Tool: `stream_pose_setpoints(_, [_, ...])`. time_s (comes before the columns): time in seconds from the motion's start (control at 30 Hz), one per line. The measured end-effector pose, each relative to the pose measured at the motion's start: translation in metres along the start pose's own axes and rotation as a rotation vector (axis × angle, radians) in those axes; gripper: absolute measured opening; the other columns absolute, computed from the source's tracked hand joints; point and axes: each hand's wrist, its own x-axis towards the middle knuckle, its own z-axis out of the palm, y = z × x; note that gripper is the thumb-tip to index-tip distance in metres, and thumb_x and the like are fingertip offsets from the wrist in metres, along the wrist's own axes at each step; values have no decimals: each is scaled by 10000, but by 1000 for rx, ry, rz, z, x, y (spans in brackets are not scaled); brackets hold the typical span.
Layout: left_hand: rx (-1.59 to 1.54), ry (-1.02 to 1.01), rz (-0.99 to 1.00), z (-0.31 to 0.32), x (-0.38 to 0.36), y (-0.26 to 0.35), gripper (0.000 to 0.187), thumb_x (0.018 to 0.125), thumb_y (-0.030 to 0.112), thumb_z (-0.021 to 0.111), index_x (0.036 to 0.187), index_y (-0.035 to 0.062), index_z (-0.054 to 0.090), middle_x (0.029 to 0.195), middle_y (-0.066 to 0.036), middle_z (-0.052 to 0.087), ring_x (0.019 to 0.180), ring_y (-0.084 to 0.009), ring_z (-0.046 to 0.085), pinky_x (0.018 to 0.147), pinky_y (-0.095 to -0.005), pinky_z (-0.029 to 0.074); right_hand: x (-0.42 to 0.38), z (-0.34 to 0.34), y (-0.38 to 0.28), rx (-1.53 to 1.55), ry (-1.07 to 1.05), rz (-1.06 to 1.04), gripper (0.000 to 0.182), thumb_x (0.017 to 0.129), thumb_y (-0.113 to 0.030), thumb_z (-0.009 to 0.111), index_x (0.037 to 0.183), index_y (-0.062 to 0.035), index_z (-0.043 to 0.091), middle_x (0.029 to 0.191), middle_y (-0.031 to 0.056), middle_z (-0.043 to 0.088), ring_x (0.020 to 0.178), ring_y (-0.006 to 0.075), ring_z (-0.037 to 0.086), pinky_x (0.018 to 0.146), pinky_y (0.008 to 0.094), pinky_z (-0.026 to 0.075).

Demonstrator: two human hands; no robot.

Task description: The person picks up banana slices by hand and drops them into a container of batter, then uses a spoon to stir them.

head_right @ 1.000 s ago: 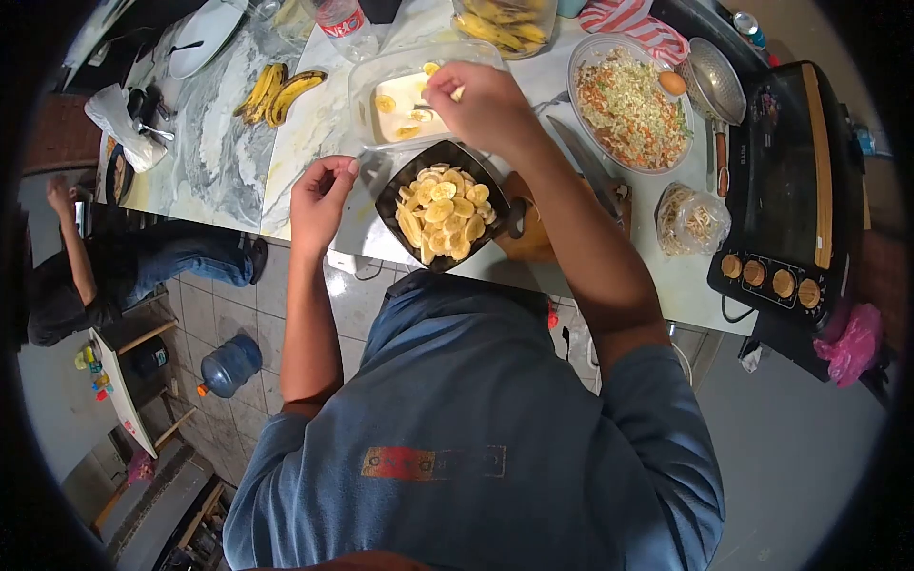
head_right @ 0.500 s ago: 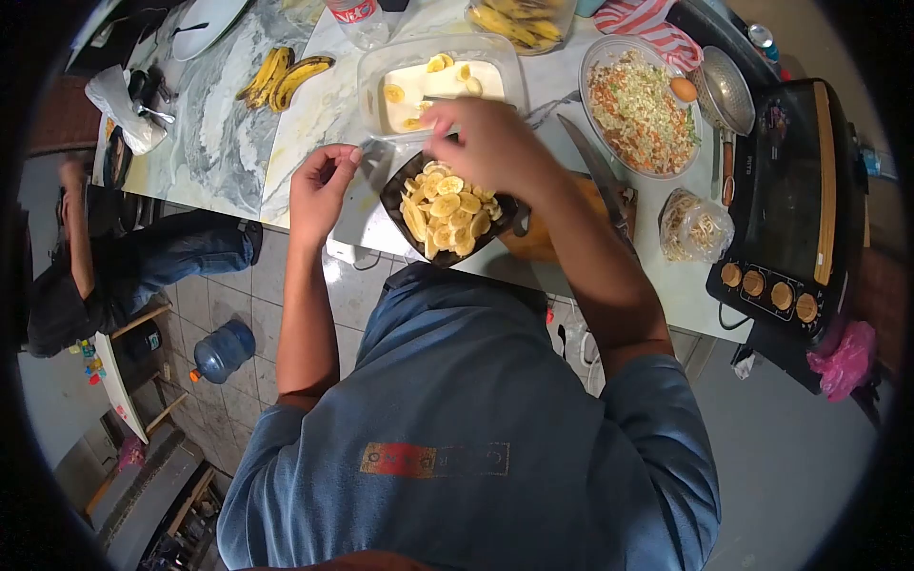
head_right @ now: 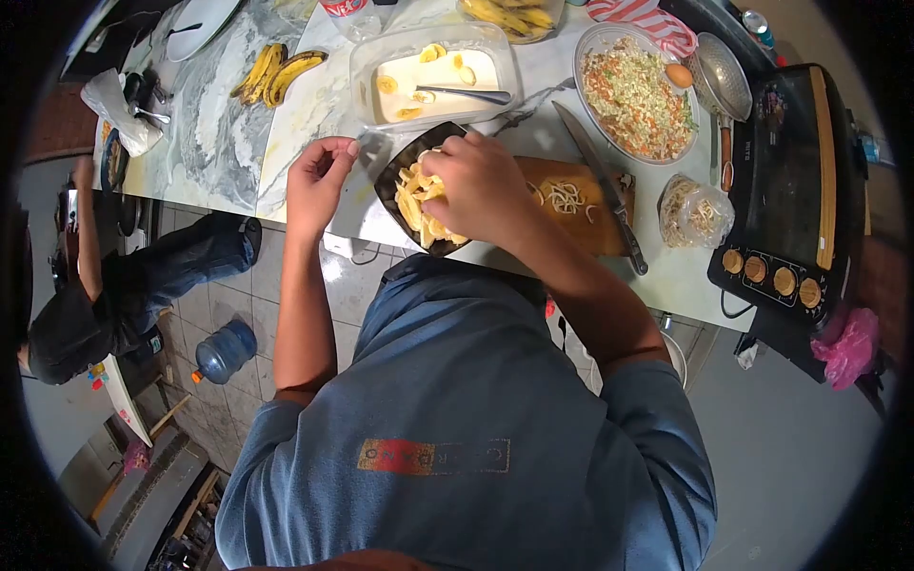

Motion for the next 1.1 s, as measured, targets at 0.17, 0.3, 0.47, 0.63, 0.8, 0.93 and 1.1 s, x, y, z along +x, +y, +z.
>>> stream_pose_setpoints(0.17, [-10,-6,5,2,-1,-2,160,918,121,693,1001,-14,674,873,-24,681,791,-68,599,735,-211,475,-4,0,2,-60,-35,11,328,670,-239,797,932,-89,667,889,61,606,868,287,583,818,401,480])
stream_pose_setpoints(0.3, [-3,-8,-26,5,-1,1,160,915,121,698,1001,-13,676,869,-24,681,787,-69,600,734,-213,476,-6,6,-6,-113,13,-9,332,666,-255,798,923,-87,672,868,59,606,851,272,584,797,394,486])
stream_pose_setpoints(0.47, [-17,-8,-3,6,1,-2,161,915,125,699,996,-12,678,857,-18,675,776,-67,592,728,-213,473,-7,15,-9,-243,125,-80,169,694,-216,743,780,-85,680,771,63,606,835,246,573,775,386,454])
stream_pose_setpoints(0.63, [-14,-38,5,7,1,-2,167,919,134,697,995,-14,680,841,-4,662,768,-61,572,722,-211,466,-8,18,-15,-285,158,-113,101,706,-174,689,718,-74,676,756,72,609,792,236,559,726,373,421])
stream_pose_setpoints(0.8, [-14,-39,9,11,3,1,167,920,134,695,995,-14,679,844,-6,663,773,-62,574,724,-211,467,-8,22,-17,-349,160,-135,83,696,-143,632,690,-68,667,724,77,604,765,232,549,713,364,408])
stream_pose_setpoints(0.93, [-25,-49,16,11,3,1,168,922,133,691,998,-16,676,851,-10,667,779,-64,581,728,-211,469,-6,23,-17,-354,161,-141,78,696,-132,616,679,-68,658,708,71,602,760,236,554,719,364,411])
stream_pose_setpoints(1.1, [-13,-40,26,7,4,-4,166,923,132,690,997,-16,672,853,-12,669,781,-62,581,730,-209,468,-5,14,-7,-347,151,-55,75,679,-108,688,730,-76,643,721,66,588,760,250,562,718,393,436])
